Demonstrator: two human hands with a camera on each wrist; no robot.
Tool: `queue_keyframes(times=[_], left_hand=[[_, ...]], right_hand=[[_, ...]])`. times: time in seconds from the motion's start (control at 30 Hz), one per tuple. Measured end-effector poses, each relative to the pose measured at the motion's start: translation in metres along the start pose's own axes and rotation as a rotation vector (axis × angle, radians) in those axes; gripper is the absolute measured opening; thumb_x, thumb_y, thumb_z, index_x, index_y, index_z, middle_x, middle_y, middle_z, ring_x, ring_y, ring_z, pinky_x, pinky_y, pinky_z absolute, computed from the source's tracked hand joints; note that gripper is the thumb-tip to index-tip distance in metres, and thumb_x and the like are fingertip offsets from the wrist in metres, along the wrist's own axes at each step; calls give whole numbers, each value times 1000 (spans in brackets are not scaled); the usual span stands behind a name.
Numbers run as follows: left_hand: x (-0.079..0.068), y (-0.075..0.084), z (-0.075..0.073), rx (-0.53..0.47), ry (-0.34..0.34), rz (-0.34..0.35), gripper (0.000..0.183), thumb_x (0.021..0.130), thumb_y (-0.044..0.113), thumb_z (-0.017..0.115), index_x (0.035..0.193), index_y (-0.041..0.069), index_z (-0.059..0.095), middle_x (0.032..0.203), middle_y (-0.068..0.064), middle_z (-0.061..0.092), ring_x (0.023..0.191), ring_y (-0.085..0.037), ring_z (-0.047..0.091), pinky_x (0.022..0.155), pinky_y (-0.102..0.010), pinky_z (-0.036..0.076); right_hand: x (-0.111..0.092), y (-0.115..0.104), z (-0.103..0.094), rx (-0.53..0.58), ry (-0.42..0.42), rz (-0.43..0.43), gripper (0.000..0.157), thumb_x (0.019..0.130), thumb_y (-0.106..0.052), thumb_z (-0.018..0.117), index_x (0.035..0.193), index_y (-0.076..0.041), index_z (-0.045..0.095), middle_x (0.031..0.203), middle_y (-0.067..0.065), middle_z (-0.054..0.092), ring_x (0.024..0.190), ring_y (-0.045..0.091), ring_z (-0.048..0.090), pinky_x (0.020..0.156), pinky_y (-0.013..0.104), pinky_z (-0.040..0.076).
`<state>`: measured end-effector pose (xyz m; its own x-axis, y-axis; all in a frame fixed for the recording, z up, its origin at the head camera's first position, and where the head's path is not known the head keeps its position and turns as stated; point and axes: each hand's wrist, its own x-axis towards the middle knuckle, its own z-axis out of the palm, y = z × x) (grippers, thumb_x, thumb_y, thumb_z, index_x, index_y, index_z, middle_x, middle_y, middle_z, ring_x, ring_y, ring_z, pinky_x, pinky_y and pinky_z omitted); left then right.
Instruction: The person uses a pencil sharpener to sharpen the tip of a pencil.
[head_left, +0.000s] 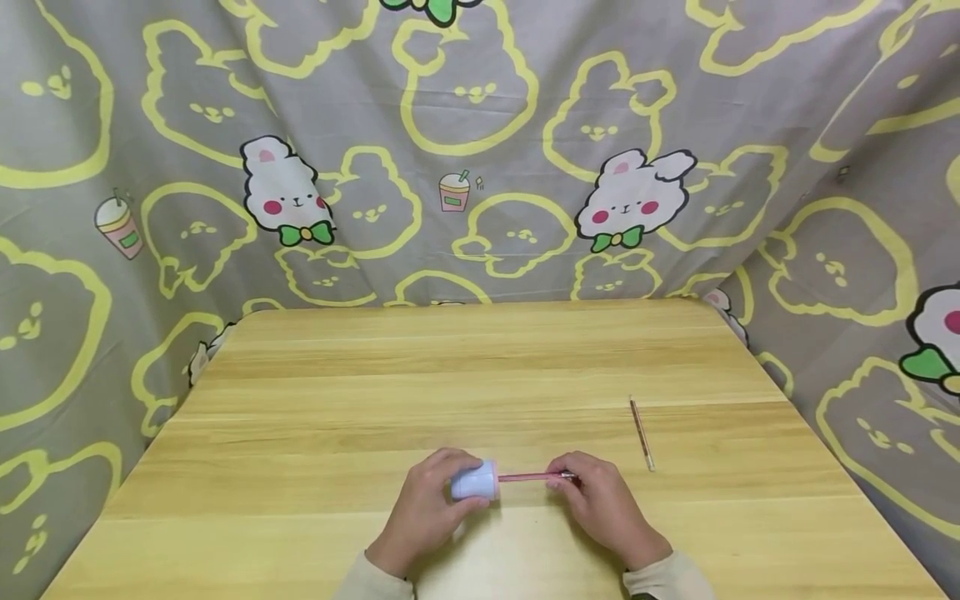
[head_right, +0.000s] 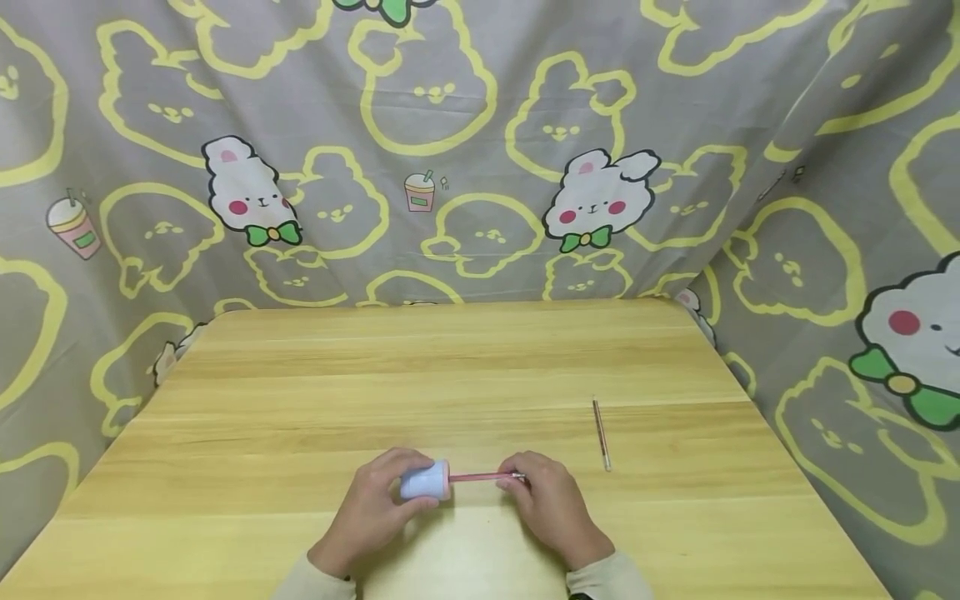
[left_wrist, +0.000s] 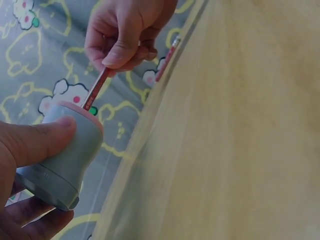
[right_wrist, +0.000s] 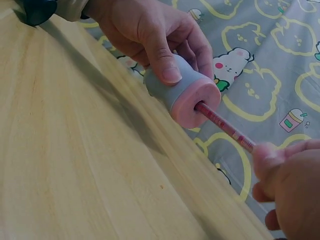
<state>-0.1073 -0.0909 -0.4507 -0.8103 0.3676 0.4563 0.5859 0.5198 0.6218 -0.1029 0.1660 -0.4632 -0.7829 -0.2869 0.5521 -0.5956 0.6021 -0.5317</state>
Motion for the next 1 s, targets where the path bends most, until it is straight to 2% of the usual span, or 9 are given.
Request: queue_keyframes(times=[0.17, 0.47, 0.6, 0.77, 1.0], left_hand=[[0, 1, -2, 3, -4, -9, 42, 67, 12, 88, 104, 6, 69, 105, -3, 66, 92, -19, 64, 76, -27, 58], [0, 1, -3, -47, -50, -67, 42, 64, 7, 89, 100, 6, 69, 103, -2, 66, 92, -19, 63, 75, -26, 57], [-2, 1, -4, -56, -49, -64, 42, 63, 3, 88, 99, 6, 68, 102, -2, 64, 91, -21, 63, 74, -24, 57], [-4, 0, -3, -85, -21, -44, 42, 62, 2, 89, 99, 7, 69, 102, 0, 64, 91, -22, 63, 75, -24, 57], [-4, -3, 2, -117, 0, -10, 41, 62, 4, 89, 98, 8, 69, 100, 1, 63, 89, -19, 62, 73, -24, 57]], right_hand=[[0, 0, 1, -19, -8, 13, 4, 86, -11, 73, 84, -11, 69, 77, -12, 60, 63, -3, 45, 51, 15, 44], [-1, -1, 2, 23, -26, 29, 10, 83, -3, 73, 86, -11, 68, 77, -13, 59, 64, -3, 47, 51, 16, 46], [-1, -1, 2, 68, -50, 38, 12, 84, -2, 73, 91, -10, 67, 76, -13, 58, 63, -3, 46, 50, 16, 46], [-2, 0, 3, 123, -51, 38, 19, 82, -1, 75, 90, -14, 64, 73, -15, 55, 60, -2, 43, 47, 17, 43], [-2, 0, 2, 118, -31, 16, 16, 83, -3, 74, 87, -15, 64, 72, -17, 52, 59, -3, 41, 46, 16, 41]])
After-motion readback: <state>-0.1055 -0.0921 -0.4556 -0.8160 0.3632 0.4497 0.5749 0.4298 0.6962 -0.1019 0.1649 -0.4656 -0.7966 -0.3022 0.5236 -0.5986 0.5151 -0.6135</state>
